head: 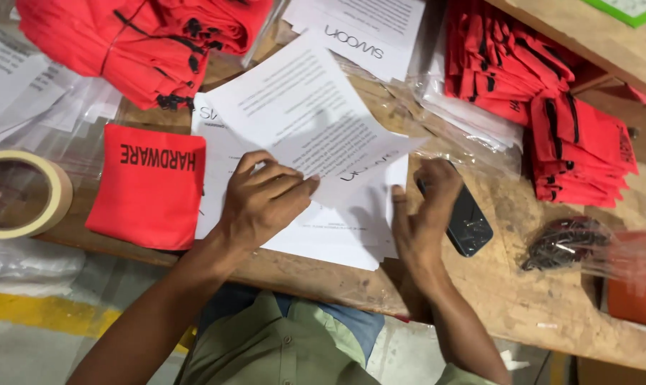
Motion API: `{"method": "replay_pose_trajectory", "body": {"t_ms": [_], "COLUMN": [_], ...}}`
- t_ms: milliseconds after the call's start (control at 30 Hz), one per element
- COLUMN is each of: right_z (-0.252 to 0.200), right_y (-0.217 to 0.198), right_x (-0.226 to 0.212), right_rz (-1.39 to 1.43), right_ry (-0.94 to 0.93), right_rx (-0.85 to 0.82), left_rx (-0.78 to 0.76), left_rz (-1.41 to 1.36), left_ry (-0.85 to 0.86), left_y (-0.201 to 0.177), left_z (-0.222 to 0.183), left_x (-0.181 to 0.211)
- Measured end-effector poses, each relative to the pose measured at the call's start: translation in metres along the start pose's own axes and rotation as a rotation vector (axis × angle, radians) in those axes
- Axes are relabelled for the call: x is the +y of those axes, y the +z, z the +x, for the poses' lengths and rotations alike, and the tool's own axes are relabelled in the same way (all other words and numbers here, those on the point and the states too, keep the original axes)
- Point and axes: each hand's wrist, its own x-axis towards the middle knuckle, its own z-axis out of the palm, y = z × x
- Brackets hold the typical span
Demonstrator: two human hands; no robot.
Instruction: The person sits at a wooden workbench and folds white printed instruction sheets, then opens red zippered pouches and inserts the folded papers into them, repeating the process with additional pouches and sheets from the table.
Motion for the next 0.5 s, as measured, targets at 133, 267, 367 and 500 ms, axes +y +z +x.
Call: {"method": "replay_pose_trajectory", "body": {"t_ms": [133, 267, 367, 500], "right_z": [-0.012, 0.001, 0.027, -0.011], "right_y": [-0.005, 0.014, -0.021, -0.010], "right_x": [0.011, 0.007, 0.000, 0.049], "right_rz": [0.826, 0.971, 0.437, 0.734], "right_ry": [0.612, 0.349, 0.786, 0.543], "right_rx": [0.049, -0.069, -0.191, 0.264], "left_rx": [0.003, -0.175, -0.250, -0.410], "left_rz": [-0.030, -0.102, -0.209, -0.205], "left_ry": [0.095, 0.246, 0.246, 0.152], "left_y": [0.004, 0.019, 0.010, 0.017], "left_z": [0.002, -0.008, 0.007, 0.010], "left_x": [0.007, 0.009, 0.018, 0.022]}}
